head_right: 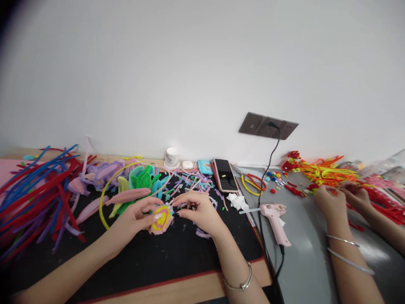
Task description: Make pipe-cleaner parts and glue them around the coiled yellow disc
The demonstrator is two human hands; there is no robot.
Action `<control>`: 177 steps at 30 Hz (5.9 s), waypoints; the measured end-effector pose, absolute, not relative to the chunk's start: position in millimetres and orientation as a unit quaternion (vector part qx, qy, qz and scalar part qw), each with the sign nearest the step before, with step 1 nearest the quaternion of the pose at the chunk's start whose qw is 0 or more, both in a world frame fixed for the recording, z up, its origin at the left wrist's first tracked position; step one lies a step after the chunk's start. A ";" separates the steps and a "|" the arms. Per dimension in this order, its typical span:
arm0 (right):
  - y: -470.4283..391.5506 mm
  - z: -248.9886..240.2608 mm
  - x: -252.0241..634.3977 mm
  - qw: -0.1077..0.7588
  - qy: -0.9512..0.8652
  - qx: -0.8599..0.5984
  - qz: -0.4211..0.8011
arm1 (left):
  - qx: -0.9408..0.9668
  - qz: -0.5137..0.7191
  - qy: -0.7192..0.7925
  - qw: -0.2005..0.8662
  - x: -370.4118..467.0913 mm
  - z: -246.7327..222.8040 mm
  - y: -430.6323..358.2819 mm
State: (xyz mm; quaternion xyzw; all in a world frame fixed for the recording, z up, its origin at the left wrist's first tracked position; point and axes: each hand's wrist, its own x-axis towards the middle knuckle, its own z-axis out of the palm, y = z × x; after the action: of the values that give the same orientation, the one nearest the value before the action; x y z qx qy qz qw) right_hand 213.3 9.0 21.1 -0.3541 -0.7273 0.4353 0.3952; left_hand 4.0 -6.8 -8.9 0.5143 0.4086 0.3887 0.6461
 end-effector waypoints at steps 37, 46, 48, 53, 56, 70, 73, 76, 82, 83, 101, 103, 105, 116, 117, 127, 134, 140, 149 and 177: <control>8.6 24.4 213.3 0.366 -0.784 -0.350 0.361 | 0.564 0.387 0.408 0.604 0.3 -9.9 -6.1; 8.9 22.7 212.6 0.373 -0.775 -0.348 0.373 | 0.545 0.384 0.412 0.621 1.0 -7.7 -6.7; 9.1 22.9 212.4 0.365 -0.778 -0.350 0.374 | 0.539 0.384 0.417 0.623 1.2 -6.2 -7.2; 9.2 22.3 211.3 0.367 -0.784 -0.339 0.367 | 0.538 0.388 0.415 0.623 1.7 -7.6 -6.8; 9.6 19.9 211.5 0.375 -0.781 -0.335 0.370 | 0.536 0.392 0.412 0.624 1.5 -9.9 -6.4; 8.4 16.5 208.4 0.414 -0.749 -0.316 0.409 | 0.500 0.378 0.368 0.687 2.2 -7.6 -10.2; 8.2 14.2 208.6 0.412 -0.752 -0.320 0.403 | 0.508 0.376 0.370 0.680 2.1 -8.0 -9.8; 8.4 13.8 208.5 0.409 -0.756 -0.323 0.397 | 0.518 0.380 0.361 0.676 2.3 -9.0 -9.4; 8.2 15.0 207.6 0.402 -0.762 -0.333 0.382 | 0.521 0.379 0.371 0.668 2.8 -10.1 -8.1; 8.1 15.0 207.8 0.400 -0.764 -0.334 0.380 | 0.522 0.378 0.374 0.667 2.9 -10.2 -7.9; 6.2 20.0 211.7 0.359 -0.797 -0.323 0.362 | 0.508 0.388 0.376 0.671 1.5 -15.0 -7.4; 6.2 19.7 211.8 0.357 -0.795 -0.323 0.369 | 0.509 0.386 0.376 0.671 1.0 -15.2 -7.4; 6.3 19.7 211.6 0.358 -0.793 -0.319 0.375 | 0.510 0.387 0.375 0.671 0.8 -15.2 -7.4; 7.7 17.9 209.7 0.368 -0.784 -0.313 0.390 | 0.491 0.398 0.377 0.677 3.4 -9.3 -7.1; 7.8 17.5 209.6 0.368 -0.783 -0.311 0.392 | 0.491 0.398 0.377 0.677 3.4 -8.8 -7.2; 7.2 15.9 210.1 0.375 -0.777 -0.319 0.393 | 0.503 0.401 0.401 0.652 3.9 -4.9 -8.7; 8.0 15.4 209.0 0.379 -0.781 -0.321 0.378 | 0.510 0.405 0.417 0.634 3.3 -4.9 -8.5; 7.6 13.7 208.7 0.381 -0.785 -0.321 0.369 | 0.494 0.405 0.419 0.645 3.2 -4.3 -8.6; 6.9 12.7 206.5 0.380 -0.784 -0.332 0.363 | 0.484 0.411 0.412 0.653 1.8 -8.1 -7.8; 7.0 5.3 204.9 0.371 -0.776 -0.342 0.379 | 0.467 0.412 0.410 0.667 1.7 -10.3 -8.9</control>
State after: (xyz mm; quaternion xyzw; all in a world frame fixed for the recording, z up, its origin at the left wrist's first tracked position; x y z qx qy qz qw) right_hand 204.9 7.0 5.3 -0.3422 -0.7757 0.3789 0.3709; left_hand 1.7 -8.9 -10.3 0.4667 0.4097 0.4116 0.6670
